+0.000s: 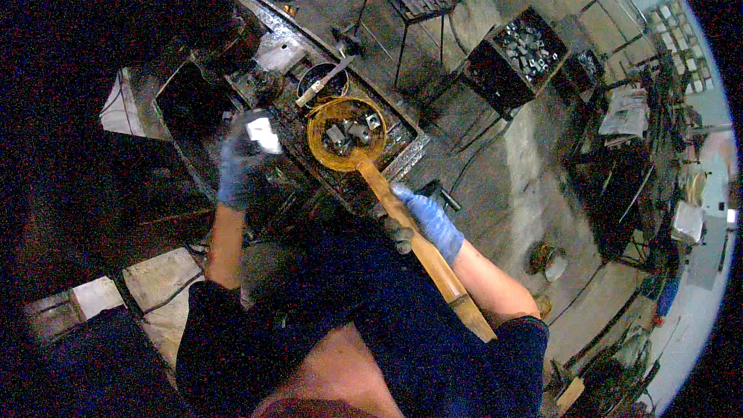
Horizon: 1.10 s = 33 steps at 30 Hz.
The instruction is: The person dips metal parts into a container of liquid using a long-handled wire basket, then transfers them to a crate.
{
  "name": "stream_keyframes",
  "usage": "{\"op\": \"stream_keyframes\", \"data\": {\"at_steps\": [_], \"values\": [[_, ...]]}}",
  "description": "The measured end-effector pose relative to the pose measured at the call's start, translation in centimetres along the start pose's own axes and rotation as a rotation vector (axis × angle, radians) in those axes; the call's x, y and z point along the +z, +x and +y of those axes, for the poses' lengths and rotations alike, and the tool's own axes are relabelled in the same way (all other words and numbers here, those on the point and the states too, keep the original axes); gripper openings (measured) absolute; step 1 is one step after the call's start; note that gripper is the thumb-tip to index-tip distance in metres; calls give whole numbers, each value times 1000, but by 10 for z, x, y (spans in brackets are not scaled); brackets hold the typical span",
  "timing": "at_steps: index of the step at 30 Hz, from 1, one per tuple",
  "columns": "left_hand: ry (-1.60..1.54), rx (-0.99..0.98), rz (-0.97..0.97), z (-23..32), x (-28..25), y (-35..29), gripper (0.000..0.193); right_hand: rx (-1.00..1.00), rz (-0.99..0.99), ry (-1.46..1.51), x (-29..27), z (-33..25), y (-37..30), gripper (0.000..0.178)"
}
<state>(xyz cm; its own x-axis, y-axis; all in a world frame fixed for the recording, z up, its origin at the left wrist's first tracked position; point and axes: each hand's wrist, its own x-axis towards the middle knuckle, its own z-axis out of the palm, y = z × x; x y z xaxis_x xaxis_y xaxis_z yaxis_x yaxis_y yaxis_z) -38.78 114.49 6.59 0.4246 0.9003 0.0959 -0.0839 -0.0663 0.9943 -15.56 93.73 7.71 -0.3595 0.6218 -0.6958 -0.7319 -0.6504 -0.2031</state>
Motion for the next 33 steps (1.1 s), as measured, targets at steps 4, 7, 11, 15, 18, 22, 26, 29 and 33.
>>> {"op": "stream_keyframes", "data": {"at_steps": [4, 7, 11, 15, 18, 22, 26, 29, 33], "values": [[691, 358, -112, -4, 62, 10, 34, -16, 19, -7, 6, -1, -2, 42], [835, 269, -164, -31, 76, 15, 36, -29, -28, -9, 6, 0, -1, 42], [1213, 305, -396, -25, 86, 16, 47, 16, -98, 7, -1, 1, 4, 44], [1134, 275, -583, -19, 72, 20, 56, -25, -102, -80, 4, 0, 4, 40], [1020, 387, -323, 11, 29, 20, 45, -21, -53, -67, 0, 0, 3, 39], [1025, 137, 314, -17, -101, 42, 32, -119, 177, -156, -6, 4, 9, 39], [1558, -464, 6, -100, -182, 63, 34, -46, 16, -49, 9, -1, 1, 37], [1698, -755, -394, -139, -194, 70, 29, -121, 193, -119, 17, -1, 0, 37], [1815, -727, -636, -174, -183, 67, 29, -93, 164, -54, 6, 2, 4, 38]]}}
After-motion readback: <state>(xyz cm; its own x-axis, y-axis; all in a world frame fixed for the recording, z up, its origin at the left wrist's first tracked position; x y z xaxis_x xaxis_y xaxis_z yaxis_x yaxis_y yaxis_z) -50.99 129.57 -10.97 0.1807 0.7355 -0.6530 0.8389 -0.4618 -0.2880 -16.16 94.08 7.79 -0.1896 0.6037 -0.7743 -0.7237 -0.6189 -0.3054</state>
